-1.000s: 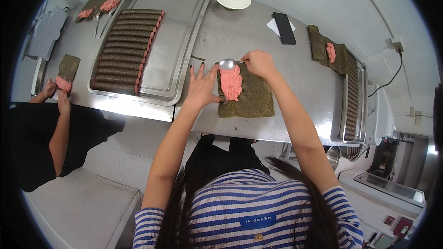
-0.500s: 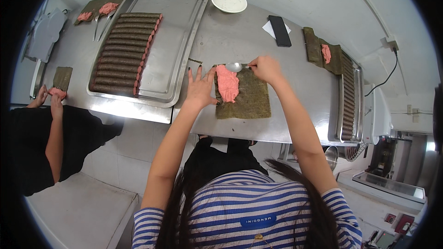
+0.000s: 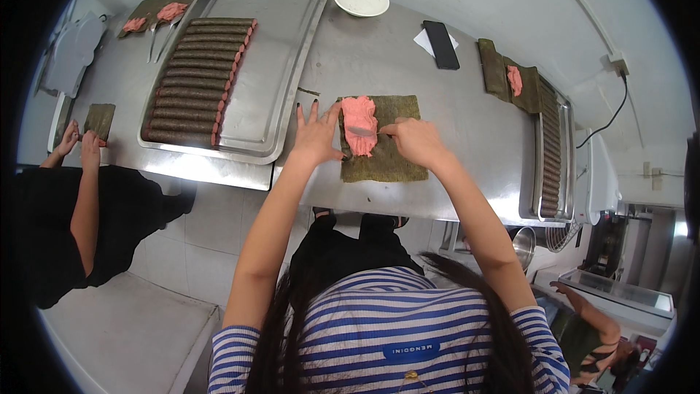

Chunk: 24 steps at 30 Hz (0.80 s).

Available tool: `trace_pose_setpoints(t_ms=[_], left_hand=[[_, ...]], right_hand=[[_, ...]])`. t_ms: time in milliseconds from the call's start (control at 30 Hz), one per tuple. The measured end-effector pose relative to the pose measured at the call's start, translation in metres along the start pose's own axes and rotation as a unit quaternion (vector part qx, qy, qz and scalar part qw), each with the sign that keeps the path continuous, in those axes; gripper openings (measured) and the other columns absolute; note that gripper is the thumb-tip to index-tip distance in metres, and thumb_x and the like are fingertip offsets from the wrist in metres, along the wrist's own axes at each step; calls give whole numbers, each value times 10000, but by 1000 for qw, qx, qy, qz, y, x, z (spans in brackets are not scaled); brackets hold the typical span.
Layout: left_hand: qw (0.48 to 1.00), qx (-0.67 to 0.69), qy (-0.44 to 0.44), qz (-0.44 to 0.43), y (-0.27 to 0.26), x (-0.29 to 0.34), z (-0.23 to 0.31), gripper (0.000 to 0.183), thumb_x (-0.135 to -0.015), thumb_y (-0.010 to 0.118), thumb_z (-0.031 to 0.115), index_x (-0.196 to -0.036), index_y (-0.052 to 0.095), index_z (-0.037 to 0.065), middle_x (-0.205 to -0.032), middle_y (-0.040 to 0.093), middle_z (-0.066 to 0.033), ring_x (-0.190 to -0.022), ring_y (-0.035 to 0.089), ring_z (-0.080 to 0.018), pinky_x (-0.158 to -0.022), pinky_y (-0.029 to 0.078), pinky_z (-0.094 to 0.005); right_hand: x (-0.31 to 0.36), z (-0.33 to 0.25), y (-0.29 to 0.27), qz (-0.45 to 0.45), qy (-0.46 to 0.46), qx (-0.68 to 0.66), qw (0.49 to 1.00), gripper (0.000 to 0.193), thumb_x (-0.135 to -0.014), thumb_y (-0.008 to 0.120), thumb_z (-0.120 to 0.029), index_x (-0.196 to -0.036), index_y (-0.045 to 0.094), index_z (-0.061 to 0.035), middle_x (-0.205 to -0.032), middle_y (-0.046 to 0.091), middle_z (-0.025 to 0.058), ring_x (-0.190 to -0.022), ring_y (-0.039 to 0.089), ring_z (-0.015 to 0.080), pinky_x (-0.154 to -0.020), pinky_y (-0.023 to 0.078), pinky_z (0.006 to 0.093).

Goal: The person spreads a pink paste onto a sheet of nori using a spoon, then rolls the nori into a cylindrical shape. The person repeats this process multiple times, placing the finished rolls onto a metal tray.

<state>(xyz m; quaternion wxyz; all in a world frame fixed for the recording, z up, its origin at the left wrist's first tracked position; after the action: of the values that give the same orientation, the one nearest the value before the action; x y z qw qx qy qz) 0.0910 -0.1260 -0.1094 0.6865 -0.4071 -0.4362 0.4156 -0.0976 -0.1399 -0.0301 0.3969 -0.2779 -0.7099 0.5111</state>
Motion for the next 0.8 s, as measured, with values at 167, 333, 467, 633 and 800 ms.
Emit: trace_pose_setpoints(t_ms=[167, 333, 467, 633, 800], left_hand=[[999, -27, -4, -24, -1, -1, -1, 1255, -568, 853, 444, -1508, 99, 95, -1507, 348, -87, -1427, 195, -373, -1134, 69, -612], [999, -14, -6, -34, -4, -2, 1, 1255, -564, 859, 431, -1507, 102, 96, -1516, 334, -77, -1428, 195, -373, -1139, 62, -604], [999, -6, -8, -37, -6, -1, 1, 1259, -552, 868, 417, -1505, 110, 97, -1517, 331, -78, -1425, 203, -376, -1140, 60, -602], [999, 6, -9, -35, -10, 1, 3, 1243, -552, 867, 372, -1505, 115, 107, -1503, 351, -100, -1431, 185, -371, -1143, 52, -597], [999, 9, -10, -36, -9, 0, 3, 1251, -545, 869, 352, -1508, 107, 113, -1501, 353, -107, -1436, 173, -366, -1144, 49, -596]], right_hand=[[10, -10, 5, -10, -6, 4, 1000, 400, -742, 540, -21, -1072, 711, -167, -937, 658, 115, -853, 655, 307, -721, 516, 428], [18, -10, 13, -19, -6, 5, 1000, 389, -756, 534, -26, -1069, 714, -170, -917, 654, 113, -840, 657, 306, -717, 517, 426], [25, -14, 16, -18, -12, 8, 1000, 368, -772, 528, -35, -1059, 717, -165, -908, 652, 115, -833, 660, 305, -712, 519, 424], [34, -16, 21, -4, -20, 15, 1000, 323, -795, 528, -56, -1036, 719, -156, -904, 647, 108, -835, 663, 300, -701, 522, 423], [42, -22, 22, -11, -18, 24, 999, 272, -823, 515, -87, -1013, 706, -127, -911, 635, 108, -834, 664, 296, -692, 526, 426]])
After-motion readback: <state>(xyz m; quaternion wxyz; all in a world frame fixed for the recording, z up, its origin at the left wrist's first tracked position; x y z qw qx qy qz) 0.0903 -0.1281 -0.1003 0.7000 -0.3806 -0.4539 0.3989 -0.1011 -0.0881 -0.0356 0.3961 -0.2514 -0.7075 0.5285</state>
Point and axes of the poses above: each hand's wrist, its own x-axis away from the middle knuckle, its own y-axis out of the palm, z = x × y, the point moved 4 cm from there along -x, towards the middle knuckle
